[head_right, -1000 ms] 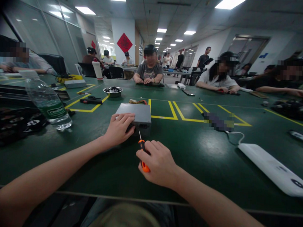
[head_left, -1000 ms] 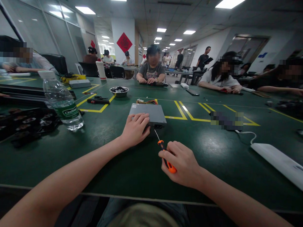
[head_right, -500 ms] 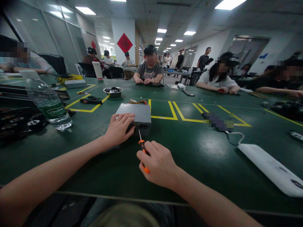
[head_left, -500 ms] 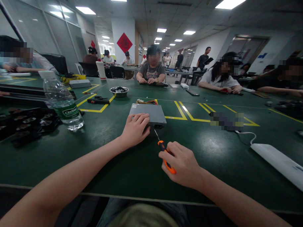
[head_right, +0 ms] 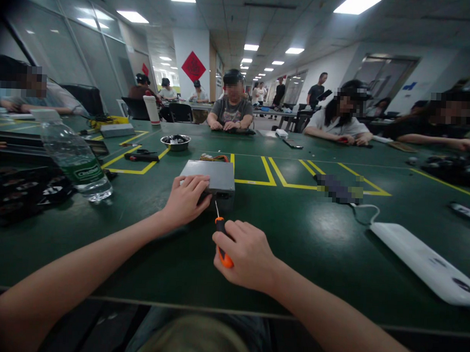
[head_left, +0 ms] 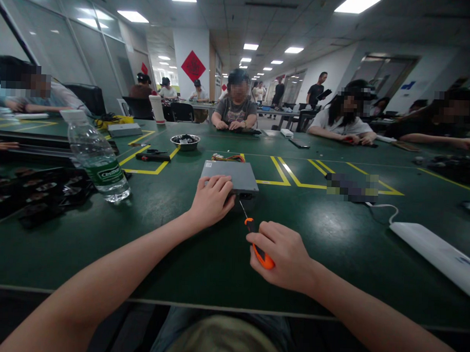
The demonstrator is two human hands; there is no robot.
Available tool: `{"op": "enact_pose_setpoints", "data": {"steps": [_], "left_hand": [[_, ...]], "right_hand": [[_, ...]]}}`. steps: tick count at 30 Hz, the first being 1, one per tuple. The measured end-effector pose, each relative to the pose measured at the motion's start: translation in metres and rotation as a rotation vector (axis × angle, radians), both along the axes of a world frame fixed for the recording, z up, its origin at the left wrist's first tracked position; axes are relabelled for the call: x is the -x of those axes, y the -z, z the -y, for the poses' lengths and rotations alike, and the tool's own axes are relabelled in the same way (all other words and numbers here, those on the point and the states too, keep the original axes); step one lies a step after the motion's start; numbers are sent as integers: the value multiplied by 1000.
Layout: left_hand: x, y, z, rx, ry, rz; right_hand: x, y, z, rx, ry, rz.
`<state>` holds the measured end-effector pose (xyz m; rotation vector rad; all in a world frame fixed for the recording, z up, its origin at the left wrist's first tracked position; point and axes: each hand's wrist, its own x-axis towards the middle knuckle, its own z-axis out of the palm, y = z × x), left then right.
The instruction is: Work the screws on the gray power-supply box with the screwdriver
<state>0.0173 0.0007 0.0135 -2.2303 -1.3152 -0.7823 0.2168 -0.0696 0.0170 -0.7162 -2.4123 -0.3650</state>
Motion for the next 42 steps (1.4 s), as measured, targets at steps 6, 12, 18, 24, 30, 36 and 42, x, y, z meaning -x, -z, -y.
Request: {"op": "enact_pose_setpoints", "data": {"steps": [6,12,18,24,30,36,42], "left_hand": [[-2,0,-2,-1,-1,-4],[-2,-1,-1,-2,-9,-5],[-3,-1,-1,11,-6,23],[-2,-2,-1,10,-9,6],[-2,-3,0,10,-7,5],[-2,-1,-1,0,-13,4],[-2,-2,-1,-4,-13,-7]], "right_hand": [[1,-4,0,21,-3,-5],[0,0,-1,10,6,-83],[3,-2,2,-14,2,32],[-3,-2,0,33,22,-95],[2,3,1,-17,40,72],[2,-2,2,-19,19,13],[-1,3,0,3,19,-31]]}}
